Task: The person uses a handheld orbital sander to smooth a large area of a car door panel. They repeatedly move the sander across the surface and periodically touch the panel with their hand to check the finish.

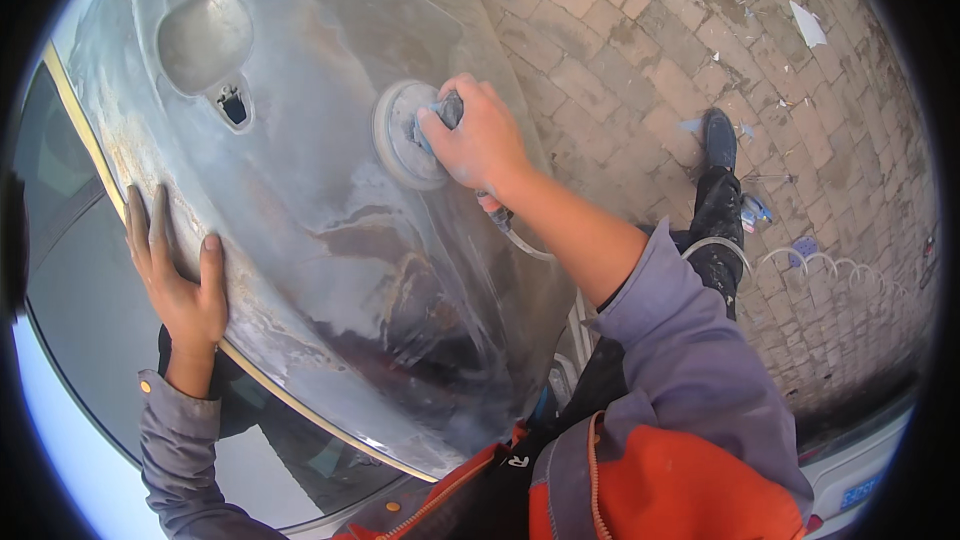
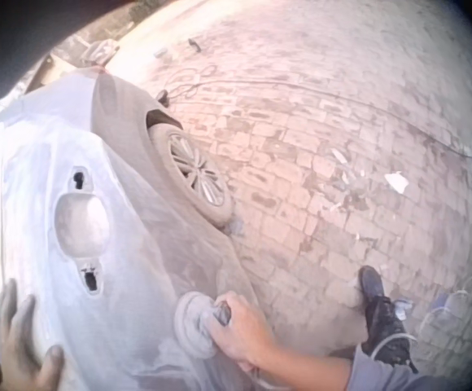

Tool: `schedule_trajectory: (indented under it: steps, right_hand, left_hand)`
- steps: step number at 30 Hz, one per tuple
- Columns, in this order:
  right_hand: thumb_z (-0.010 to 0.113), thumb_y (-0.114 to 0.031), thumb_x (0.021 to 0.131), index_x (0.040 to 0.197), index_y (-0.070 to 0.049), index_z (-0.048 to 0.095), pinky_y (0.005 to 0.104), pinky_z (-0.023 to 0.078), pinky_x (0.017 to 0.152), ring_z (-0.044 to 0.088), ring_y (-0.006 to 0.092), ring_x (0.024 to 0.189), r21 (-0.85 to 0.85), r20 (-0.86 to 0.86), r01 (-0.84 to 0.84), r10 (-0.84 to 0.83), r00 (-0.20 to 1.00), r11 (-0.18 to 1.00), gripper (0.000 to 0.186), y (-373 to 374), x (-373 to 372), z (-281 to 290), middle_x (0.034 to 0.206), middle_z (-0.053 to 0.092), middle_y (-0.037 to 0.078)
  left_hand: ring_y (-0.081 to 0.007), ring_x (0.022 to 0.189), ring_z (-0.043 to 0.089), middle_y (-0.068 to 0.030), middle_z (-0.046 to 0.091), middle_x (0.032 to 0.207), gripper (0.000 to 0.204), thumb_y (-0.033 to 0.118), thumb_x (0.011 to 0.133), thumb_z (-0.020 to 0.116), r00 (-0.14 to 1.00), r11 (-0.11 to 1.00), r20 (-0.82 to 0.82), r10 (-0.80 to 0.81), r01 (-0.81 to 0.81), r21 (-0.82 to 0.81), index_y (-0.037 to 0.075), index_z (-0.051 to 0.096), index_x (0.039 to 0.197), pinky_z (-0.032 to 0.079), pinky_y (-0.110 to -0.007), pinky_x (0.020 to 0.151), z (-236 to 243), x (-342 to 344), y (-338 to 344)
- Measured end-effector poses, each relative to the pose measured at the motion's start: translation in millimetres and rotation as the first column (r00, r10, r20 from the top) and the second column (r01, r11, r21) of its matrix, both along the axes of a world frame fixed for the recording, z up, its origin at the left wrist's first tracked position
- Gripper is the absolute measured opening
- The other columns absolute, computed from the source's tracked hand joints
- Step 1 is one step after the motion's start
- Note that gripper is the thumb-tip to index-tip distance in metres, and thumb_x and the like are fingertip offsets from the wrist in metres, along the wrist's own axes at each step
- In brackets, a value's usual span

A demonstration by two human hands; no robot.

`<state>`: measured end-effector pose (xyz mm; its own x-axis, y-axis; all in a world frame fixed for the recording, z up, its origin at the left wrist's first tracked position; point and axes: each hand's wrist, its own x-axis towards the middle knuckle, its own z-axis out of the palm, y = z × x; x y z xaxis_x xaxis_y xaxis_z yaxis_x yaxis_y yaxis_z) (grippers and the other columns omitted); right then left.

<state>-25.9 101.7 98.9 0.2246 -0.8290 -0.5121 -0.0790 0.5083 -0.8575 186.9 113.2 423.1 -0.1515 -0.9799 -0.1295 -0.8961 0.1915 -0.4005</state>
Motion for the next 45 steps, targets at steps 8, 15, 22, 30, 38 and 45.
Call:
schedule_trajectory:
  steps: [8,15,22,30,38,45]
  right_hand:
    - [0.074,-0.043,0.098,0.124,-0.012,0.065,0.0475,0.053,0.102,0.066,0.0406,0.117,0.060,-0.027,-0.016,0.017,0.999,0.998,0.042,9,5,-30,0.126,0.066,0.020]
    - [0.073,-0.044,0.099,0.124,-0.011,0.065,0.0478,0.054,0.102,0.067,0.0408,0.116,0.168,-0.066,-0.080,0.092,0.994,0.983,0.042,20,-4,-23,0.126,0.065,0.020]
    - [0.074,-0.035,0.101,0.121,-0.010,0.064,0.0499,0.057,0.087,0.072,0.0359,0.098,0.175,0.008,-0.108,0.108,0.994,0.979,0.034,32,-16,28,0.119,0.063,0.017]
    - [0.075,-0.041,0.097,0.124,-0.014,0.062,0.0536,0.057,0.083,0.070,0.0425,0.095,-0.215,-0.028,-0.127,0.124,0.992,0.968,0.041,55,-13,46,0.120,0.060,0.016]
    - [0.078,-0.036,0.095,0.122,-0.012,0.063,0.0502,0.057,0.088,0.070,0.0397,0.099,-0.174,-0.014,-0.033,0.032,0.999,0.984,0.039,59,-9,30,0.120,0.061,0.015]
    - [0.076,-0.038,0.096,0.125,-0.012,0.063,0.0511,0.057,0.092,0.070,0.0411,0.105,-0.122,-0.043,-0.038,0.033,0.999,0.992,0.040,68,-10,13,0.124,0.063,0.016]
  left_hand:
    - [-0.0501,0.160,0.036,-0.0281,0.039,0.173,0.072,0.035,0.098,0.074,1.000,1.000,0.014,-0.017,0.017,0.007,0.006,0.056,0.161,0.025,-0.061,0.131,-1,0,-1]
    - [-0.0498,0.160,0.036,-0.0286,0.040,0.172,0.071,0.036,0.098,0.074,1.000,1.000,0.021,-0.019,0.019,0.004,0.006,0.057,0.160,0.025,-0.060,0.131,0,-1,-1]
    - [-0.0495,0.160,0.036,-0.0291,0.040,0.172,0.069,0.034,0.098,0.074,1.000,1.000,0.002,-0.018,0.018,0.004,0.006,0.058,0.159,0.024,-0.061,0.131,0,-2,-2]
    - [-0.0496,0.160,0.035,-0.0297,0.039,0.172,0.071,0.033,0.097,0.074,1.000,1.000,0.008,-0.010,0.010,0.009,0.006,0.056,0.160,0.023,-0.063,0.131,0,-3,-1]
    - [-0.0507,0.160,0.035,-0.0296,0.039,0.172,0.071,0.034,0.098,0.074,1.000,1.000,0.021,-0.022,0.021,0.013,0.006,0.056,0.161,0.025,-0.061,0.131,0,-3,-2]
    - [-0.0511,0.159,0.036,-0.0297,0.040,0.172,0.070,0.035,0.099,0.073,0.999,1.000,0.028,-0.024,0.023,0.014,0.006,0.057,0.160,0.026,-0.060,0.130,-1,-2,-2]
